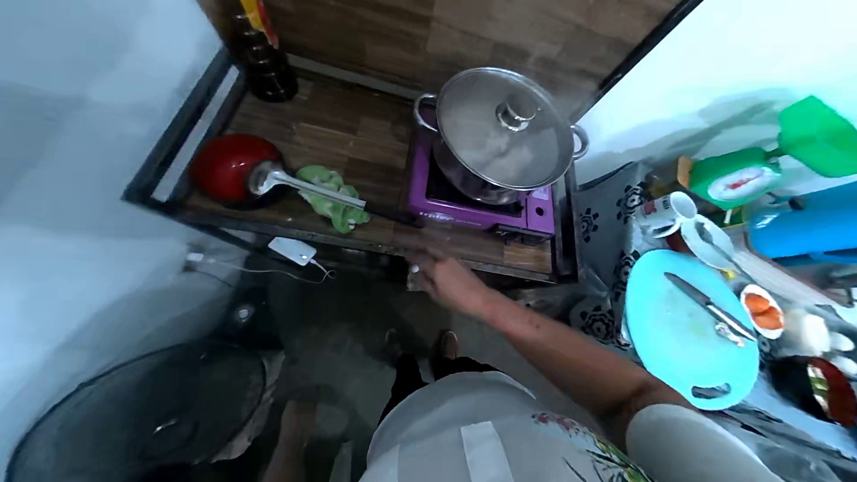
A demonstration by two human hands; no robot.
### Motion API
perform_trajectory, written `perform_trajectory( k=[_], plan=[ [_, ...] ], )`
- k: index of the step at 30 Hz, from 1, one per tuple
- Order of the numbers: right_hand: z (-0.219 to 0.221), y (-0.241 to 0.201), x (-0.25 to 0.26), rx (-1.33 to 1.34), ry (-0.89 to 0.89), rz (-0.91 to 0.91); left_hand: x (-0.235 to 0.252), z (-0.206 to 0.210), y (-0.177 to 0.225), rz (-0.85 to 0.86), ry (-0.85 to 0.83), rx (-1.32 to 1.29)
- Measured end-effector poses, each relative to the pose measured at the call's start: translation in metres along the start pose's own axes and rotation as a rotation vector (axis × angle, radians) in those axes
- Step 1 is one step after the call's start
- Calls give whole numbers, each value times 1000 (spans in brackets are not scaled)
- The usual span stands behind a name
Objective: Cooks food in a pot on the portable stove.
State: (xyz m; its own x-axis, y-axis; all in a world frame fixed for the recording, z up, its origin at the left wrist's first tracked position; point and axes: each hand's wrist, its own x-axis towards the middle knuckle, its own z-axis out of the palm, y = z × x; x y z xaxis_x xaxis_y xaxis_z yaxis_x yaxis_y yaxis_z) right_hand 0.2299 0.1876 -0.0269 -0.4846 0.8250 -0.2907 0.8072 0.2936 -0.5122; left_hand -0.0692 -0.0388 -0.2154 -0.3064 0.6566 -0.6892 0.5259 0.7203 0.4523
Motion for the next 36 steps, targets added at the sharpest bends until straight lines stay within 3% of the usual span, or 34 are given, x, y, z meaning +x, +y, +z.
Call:
perform_trajectory(
  k=[2, 5, 11, 16, 20, 23, 27, 29, 31, 36],
  plan=[
    [5, 7, 40, -50, 156, -42, 2, -7, 36, -110, -125, -51],
    [13, 4, 101, -148, 205, -41, -4, 9, 52, -74, -100, -217],
    [31, -21, 143, -403, 149, 134, -18, 45, 21, -66, -253, -224],
    [26, -31, 138, -204, 123, 205, -31, 39, -24, -168, -54, -357],
    [12, -41, 119, 193, 200, 204, -15, -2, -7, -101, 220, -354],
    [-12, -50, 82, 631, 133, 188, 3, -56, 51, 118, 351, -327],
    [-58, -32, 3, 1050, 195, -5, 16, -119, 177, 534, 375, -221],
    [-83, -7, -33, 969, 322, -55, 10, -137, 248, 735, 354, -142],
    [-107, 23, -65, 824, 443, 5, 1, -147, 309, 871, 310, -59],
    [-134, 79, -135, 707, 864, 141, -30, -134, 460, 1171, 260, 167]
  ],
)
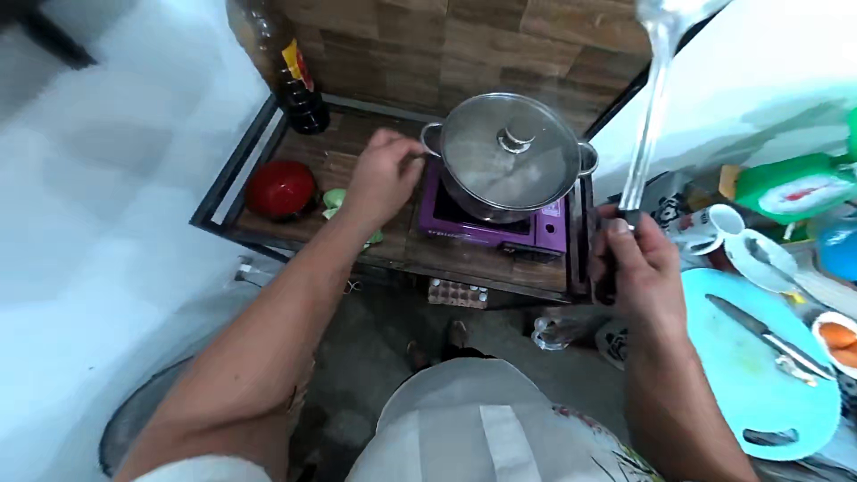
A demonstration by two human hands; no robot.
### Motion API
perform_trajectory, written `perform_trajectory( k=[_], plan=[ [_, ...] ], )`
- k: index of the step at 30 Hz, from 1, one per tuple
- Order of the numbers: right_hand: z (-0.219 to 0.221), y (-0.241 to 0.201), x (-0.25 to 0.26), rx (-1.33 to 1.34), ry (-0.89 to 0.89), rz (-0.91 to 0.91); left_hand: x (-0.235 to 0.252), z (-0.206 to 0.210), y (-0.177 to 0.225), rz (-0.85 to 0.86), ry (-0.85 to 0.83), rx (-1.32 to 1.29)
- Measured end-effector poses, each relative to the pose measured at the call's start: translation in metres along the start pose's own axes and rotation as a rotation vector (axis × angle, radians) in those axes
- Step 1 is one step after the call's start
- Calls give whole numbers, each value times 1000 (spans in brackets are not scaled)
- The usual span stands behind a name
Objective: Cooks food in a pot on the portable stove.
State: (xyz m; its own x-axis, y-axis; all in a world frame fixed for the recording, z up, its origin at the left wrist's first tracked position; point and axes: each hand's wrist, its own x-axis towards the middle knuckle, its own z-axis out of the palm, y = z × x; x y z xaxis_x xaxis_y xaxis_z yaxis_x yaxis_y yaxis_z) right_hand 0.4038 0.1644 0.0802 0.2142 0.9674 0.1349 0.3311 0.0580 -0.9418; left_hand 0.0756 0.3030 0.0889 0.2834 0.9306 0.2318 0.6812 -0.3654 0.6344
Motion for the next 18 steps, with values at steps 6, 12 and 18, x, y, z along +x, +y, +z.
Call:
perform_trajectory(
  k=[6, 12, 18],
  plan=[
    [-59, 32, -23, 129, 239, 112, 125, 53, 97, 169, -445, 344],
    [-93, 60, -40, 117, 345, 163, 179, 88, 137, 40, -752, 725],
    [-91, 60, -60, 101, 417, 206, 182, 92, 142, 106, -735, 803]
  ],
)
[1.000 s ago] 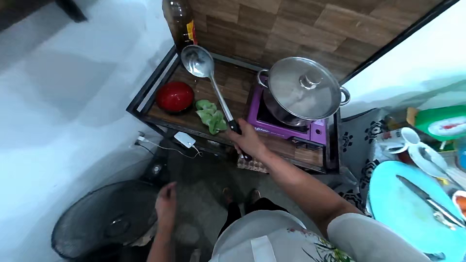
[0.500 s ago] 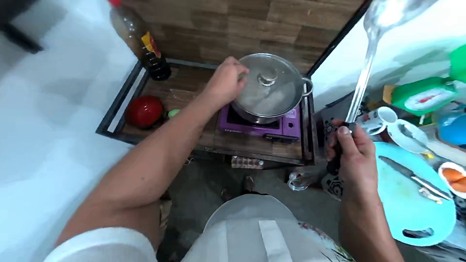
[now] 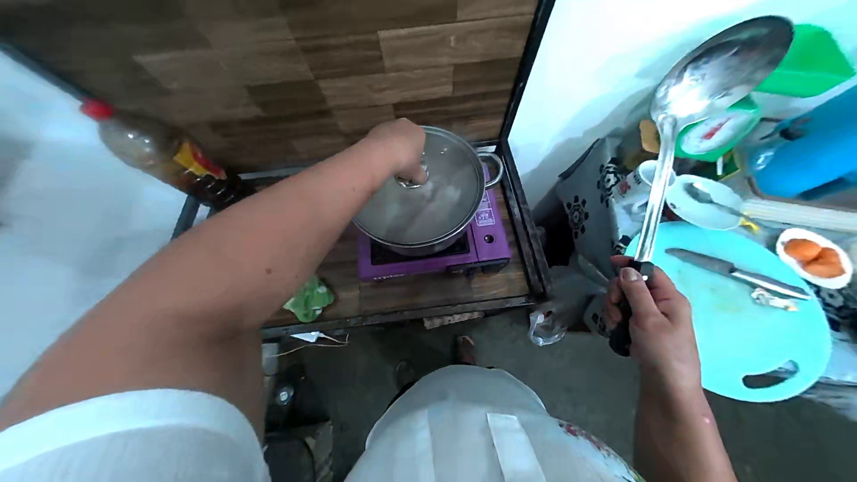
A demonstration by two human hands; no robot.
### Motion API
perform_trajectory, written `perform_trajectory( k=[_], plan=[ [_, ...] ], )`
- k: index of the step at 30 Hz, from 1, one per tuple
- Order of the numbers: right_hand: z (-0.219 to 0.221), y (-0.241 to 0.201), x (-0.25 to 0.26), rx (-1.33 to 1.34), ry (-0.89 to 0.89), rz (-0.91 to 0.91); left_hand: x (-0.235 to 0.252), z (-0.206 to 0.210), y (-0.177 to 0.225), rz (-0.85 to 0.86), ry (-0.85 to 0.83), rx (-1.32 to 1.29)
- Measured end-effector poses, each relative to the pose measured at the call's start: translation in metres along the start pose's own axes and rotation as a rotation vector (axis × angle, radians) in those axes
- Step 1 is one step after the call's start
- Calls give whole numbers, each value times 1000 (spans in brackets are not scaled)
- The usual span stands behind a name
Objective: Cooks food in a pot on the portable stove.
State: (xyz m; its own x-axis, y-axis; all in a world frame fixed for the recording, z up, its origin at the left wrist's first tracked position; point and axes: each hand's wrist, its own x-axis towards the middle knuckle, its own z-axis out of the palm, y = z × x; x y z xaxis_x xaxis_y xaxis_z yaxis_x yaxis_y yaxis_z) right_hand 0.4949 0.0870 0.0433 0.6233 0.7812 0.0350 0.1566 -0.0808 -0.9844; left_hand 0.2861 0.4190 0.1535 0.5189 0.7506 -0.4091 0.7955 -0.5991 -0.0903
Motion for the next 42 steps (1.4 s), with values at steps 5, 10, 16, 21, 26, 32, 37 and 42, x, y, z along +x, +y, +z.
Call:
perform_trajectory(
  k=[5, 10, 16, 21, 26, 32, 37, 42],
  plan=[
    [16, -9, -25, 4, 59, 3, -6, -8, -22, -89, -8, -279],
    [40, -16, -48, -6, 39, 13, -21, -15, -56, -143, -22, -692],
    [57, -19, -66, -224, -21, 15, -26, -11, -84, -182, -10, -923],
    [47, -37, -51, -774, -95, -225, -30, -6, -101, -163, -15, -1011],
    [63, -52, -38, -929, -185, -241, -40, -1, -116, -164, -26, -1114],
    [82, -46, -37, -857, -212, -206, -46, 8, -122, -177, -21, -1230],
    [95, -52, -37, -888, -207, -170, -66, -8, -123, -193, 53, -1152],
    [106, -68, -45, -977, -219, -108, -86, -31, -116, -227, 143, -956]
  ],
)
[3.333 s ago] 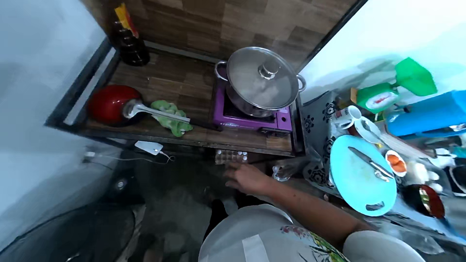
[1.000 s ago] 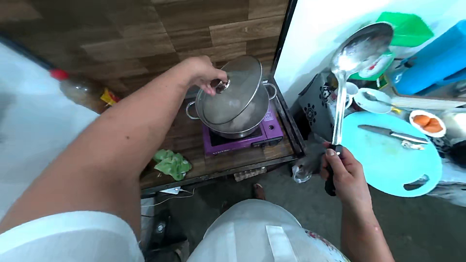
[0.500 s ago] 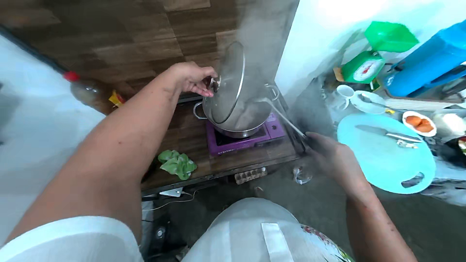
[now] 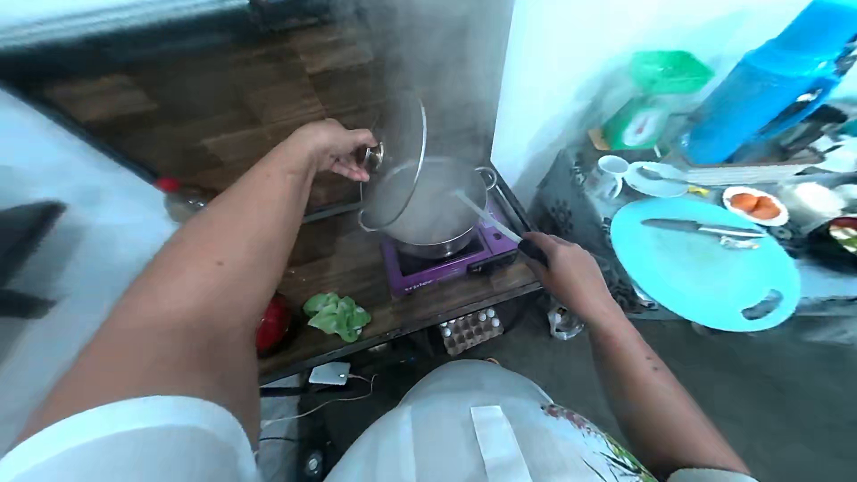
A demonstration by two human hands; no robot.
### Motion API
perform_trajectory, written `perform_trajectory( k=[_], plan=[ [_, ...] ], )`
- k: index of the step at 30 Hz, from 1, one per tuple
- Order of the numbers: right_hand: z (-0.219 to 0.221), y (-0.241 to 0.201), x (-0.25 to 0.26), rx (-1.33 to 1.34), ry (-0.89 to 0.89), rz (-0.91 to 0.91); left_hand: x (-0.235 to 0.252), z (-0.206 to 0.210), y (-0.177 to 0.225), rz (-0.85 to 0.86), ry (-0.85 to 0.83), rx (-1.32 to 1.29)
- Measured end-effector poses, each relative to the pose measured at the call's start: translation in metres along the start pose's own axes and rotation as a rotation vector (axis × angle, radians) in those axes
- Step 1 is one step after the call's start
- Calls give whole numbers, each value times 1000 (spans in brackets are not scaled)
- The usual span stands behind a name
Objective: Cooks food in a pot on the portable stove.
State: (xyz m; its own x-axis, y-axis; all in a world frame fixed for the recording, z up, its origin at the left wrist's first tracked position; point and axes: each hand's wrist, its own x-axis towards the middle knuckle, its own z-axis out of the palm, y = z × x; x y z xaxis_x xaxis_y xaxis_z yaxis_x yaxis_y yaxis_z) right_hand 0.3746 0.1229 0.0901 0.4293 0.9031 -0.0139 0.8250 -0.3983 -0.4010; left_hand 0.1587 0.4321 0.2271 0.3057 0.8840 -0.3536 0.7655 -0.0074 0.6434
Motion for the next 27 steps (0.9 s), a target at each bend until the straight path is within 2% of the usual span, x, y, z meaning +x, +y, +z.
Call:
perform_trajectory(
  k=[8, 13, 18, 22, 27],
  plan=[
    [9, -45, 31, -181, 39, -42, -29, 3, 13, 61, 96, 371],
    [16, -63, 54, -131, 4, 35, -27, 8, 4, 118, 110, 531],
    [22, -85, 71, -191, -88, 121, -22, 14, -1, 156, 127, 707],
    [29, -91, 66, -130, -117, 42, -16, 15, -4, 173, 116, 733],
    [18, -86, 51, -185, -163, -52, -11, 13, -6, 173, 115, 719]
  ],
)
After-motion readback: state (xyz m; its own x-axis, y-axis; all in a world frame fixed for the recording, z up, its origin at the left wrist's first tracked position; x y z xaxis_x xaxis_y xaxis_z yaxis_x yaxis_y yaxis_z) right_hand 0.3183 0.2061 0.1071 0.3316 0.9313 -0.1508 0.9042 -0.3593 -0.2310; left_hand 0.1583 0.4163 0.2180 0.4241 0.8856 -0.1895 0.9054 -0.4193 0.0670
